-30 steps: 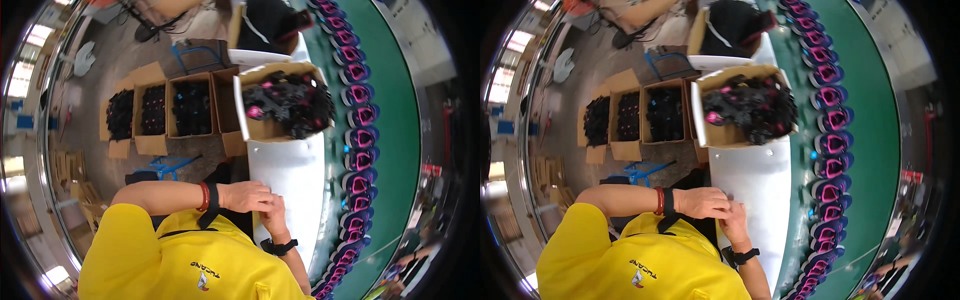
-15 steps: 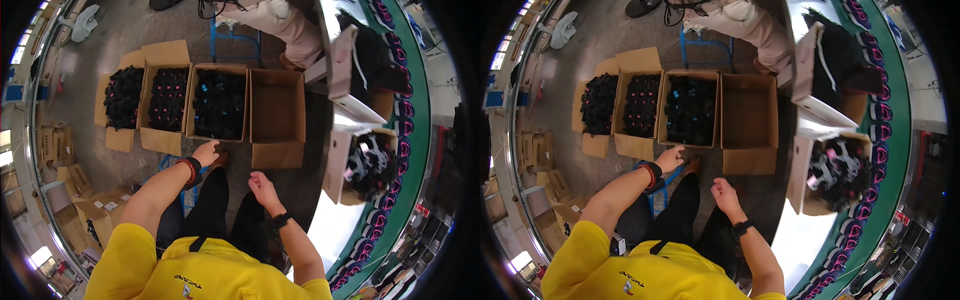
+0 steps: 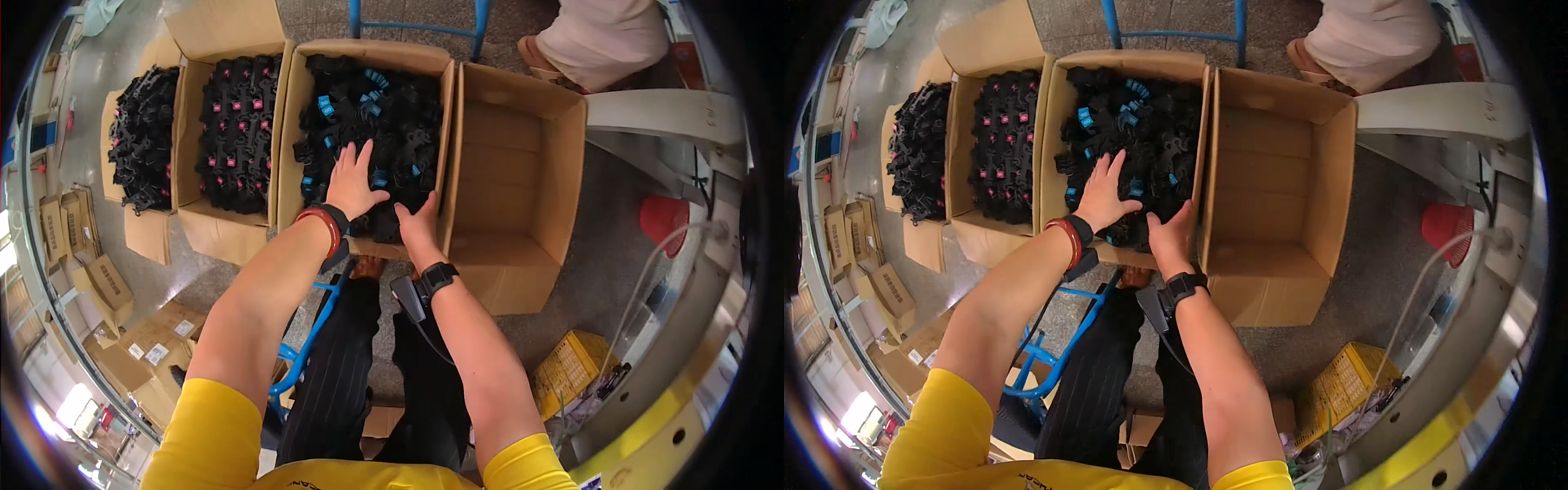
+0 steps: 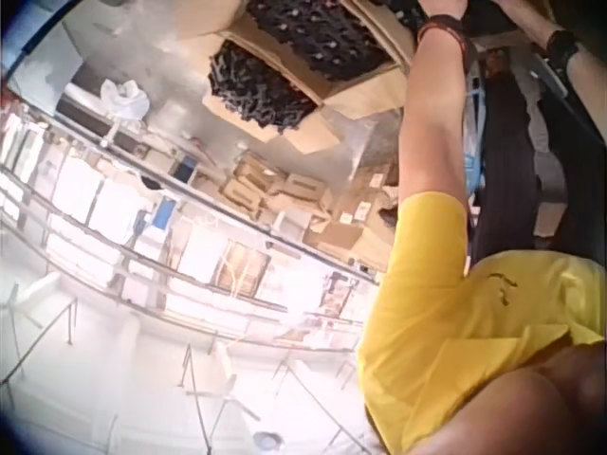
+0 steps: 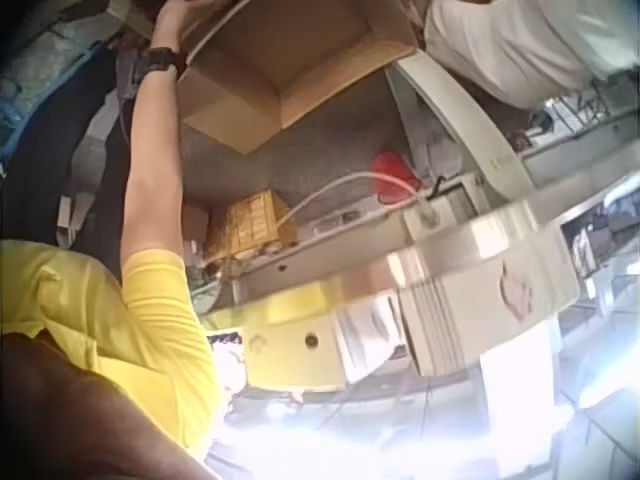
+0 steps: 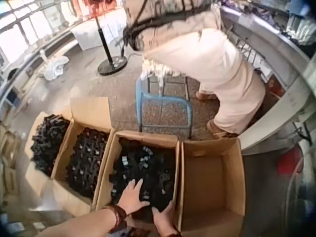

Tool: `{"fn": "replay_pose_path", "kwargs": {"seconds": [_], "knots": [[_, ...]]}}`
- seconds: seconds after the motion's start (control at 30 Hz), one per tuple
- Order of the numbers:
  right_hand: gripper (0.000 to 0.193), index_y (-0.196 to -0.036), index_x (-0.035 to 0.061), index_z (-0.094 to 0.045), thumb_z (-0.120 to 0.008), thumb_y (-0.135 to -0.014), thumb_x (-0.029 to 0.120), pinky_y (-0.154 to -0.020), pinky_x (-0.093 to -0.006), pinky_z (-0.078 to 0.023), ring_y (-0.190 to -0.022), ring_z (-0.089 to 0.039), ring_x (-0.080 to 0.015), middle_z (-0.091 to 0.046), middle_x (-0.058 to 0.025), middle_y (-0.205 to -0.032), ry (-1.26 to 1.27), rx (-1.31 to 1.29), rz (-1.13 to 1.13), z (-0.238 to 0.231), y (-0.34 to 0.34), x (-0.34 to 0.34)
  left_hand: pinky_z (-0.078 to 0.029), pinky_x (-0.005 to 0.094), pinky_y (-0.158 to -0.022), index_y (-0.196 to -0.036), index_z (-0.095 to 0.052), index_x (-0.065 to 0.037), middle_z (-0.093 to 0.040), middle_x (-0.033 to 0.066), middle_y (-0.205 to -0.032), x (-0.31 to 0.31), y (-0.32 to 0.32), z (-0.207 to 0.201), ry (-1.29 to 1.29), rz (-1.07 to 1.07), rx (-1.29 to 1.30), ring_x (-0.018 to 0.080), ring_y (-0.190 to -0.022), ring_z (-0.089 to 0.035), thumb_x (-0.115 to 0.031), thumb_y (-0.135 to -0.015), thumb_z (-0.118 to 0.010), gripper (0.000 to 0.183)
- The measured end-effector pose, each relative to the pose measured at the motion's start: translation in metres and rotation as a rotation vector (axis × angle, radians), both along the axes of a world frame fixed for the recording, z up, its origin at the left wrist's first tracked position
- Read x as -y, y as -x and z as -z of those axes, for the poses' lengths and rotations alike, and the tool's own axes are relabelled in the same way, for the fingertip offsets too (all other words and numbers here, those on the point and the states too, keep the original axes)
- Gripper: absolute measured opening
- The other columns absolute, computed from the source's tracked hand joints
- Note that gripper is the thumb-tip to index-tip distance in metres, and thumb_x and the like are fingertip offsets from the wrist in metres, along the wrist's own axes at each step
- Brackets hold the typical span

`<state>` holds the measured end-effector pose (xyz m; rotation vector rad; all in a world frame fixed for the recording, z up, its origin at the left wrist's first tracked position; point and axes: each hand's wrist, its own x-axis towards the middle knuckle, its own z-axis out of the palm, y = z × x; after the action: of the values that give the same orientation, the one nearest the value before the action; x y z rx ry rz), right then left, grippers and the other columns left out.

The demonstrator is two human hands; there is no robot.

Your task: The person attaches small blue tags to a series of blue and pink sneakers moving along a green conveyor belt. They pick up the tags from a nearby box and clip them onto the shoes one by one.

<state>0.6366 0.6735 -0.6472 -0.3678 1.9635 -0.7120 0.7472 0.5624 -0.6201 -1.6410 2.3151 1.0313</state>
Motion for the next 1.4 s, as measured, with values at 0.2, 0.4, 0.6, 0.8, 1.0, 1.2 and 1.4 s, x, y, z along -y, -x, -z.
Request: {"fn": "replay_pose_path", "kwargs": {"seconds": [0.2, 0.4, 0.6, 0.8, 1.0, 1.2, 1.4], "knots": [[0.098, -0.147, -0.002, -0.01, -0.075, -0.078, 0.022, -0.11, -0.0465, -0.028, -0.136, -0.027, -0.0422, -0.026, -0.0289, -0.145, 0.075, -0.355, -0.112, 0.027, -0.015, 0.024, -0.029, 0.0602, -0.104, -0.151, -0.013, -0.016, -0.035, 0.0221, -0.142, 0.013, 0.018, 0.035, 0.102, 0.178, 0.284, 0.0413, -0.133, -0.031, -0.041, -0.051, -0.087, 0.127], [0.097, -0.144, -0.0054, -0.016, -0.078, -0.075, 0.022, -0.105, -0.0483, -0.032, -0.128, -0.033, -0.0434, -0.034, -0.0271, -0.135, 0.003, -0.326, -0.271, 0.027, -0.008, 0.022, -0.04, 0.0515, -0.091, -0.147, -0.022, -0.013, -0.044, 0.0167, -0.127, 0.025, -0.003, 0.037, 0.015, 0.089, 0.184, 0.0351, -0.118, -0.045, -0.037, -0.049, -0.086, 0.12], [0.105, -0.144, -0.0041, -0.016, -0.083, -0.067, 0.022, -0.108, -0.049, -0.03, -0.13, -0.03, -0.0464, -0.032, -0.0289, -0.137, 0.184, -0.625, -0.544, 0.036, -0.002, 0.017, -0.04, 0.0594, -0.092, -0.143, -0.029, -0.016, -0.037, 0.0219, -0.136, 0.028, -0.001, 0.043, 0.073, 0.047, 0.228, 0.0416, -0.13, -0.031, -0.038, -0.048, -0.088, 0.115], [0.118, -0.148, 0.0032, -0.007, -0.086, -0.06, 0.012, -0.112, -0.0444, -0.026, -0.133, -0.03, -0.0432, -0.026, -0.0294, -0.144, 0.228, -0.116, -0.271, 0.053, 0.015, 0.028, -0.037, 0.0484, -0.104, -0.133, -0.033, -0.001, -0.036, 0.0253, -0.136, 0.018, -0.007, 0.042, -0.148, -0.009, 0.082, 0.0407, -0.126, -0.04, -0.033, -0.055, -0.086, 0.1], [0.109, -0.149, 0.0087, -0.011, -0.081, -0.066, 0.011, -0.11, -0.0429, -0.03, -0.133, -0.034, -0.0372, -0.03, -0.0243, -0.144, 0.305, -0.009, -0.284, 0.062, 0.025, 0.035, -0.037, 0.0468, -0.107, -0.145, -0.026, -0.018, -0.032, 0.0298, -0.133, 0.019, -0.015, 0.06, -0.163, -0.033, -0.161, 0.0471, -0.126, -0.037, -0.02, -0.06, -0.084, 0.102], [0.091, -0.145, 0.0087, -0.024, -0.076, -0.07, 0.005, -0.103, -0.0338, -0.036, -0.122, -0.046, -0.0255, -0.046, -0.0161, -0.133, 0.302, 0.209, -0.195, 0.039, 0.029, 0.033, -0.034, 0.0388, -0.108, -0.142, -0.034, -0.015, -0.043, 0.0218, -0.127, 0.007, -0.026, 0.047, -0.321, -0.123, -0.388, 0.039, -0.123, -0.042, -0.006, -0.066, -0.07, 0.085], [0.078, -0.137, 0.0099, -0.035, -0.072, -0.07, -0.001, -0.098, -0.0325, -0.041, -0.113, -0.052, -0.0243, -0.049, -0.0131, -0.127, 0.431, 0.381, -0.161, -0.007, 0.027, 0.04, -0.033, 0.0324, -0.107, -0.137, -0.041, -0.009, -0.046, 0.0116, -0.13, 0.01, -0.026, -0.008, -0.496, -0.308, -0.53, 0.0253, -0.125, -0.043, 0.001, -0.067, -0.064, 0.075]]}}
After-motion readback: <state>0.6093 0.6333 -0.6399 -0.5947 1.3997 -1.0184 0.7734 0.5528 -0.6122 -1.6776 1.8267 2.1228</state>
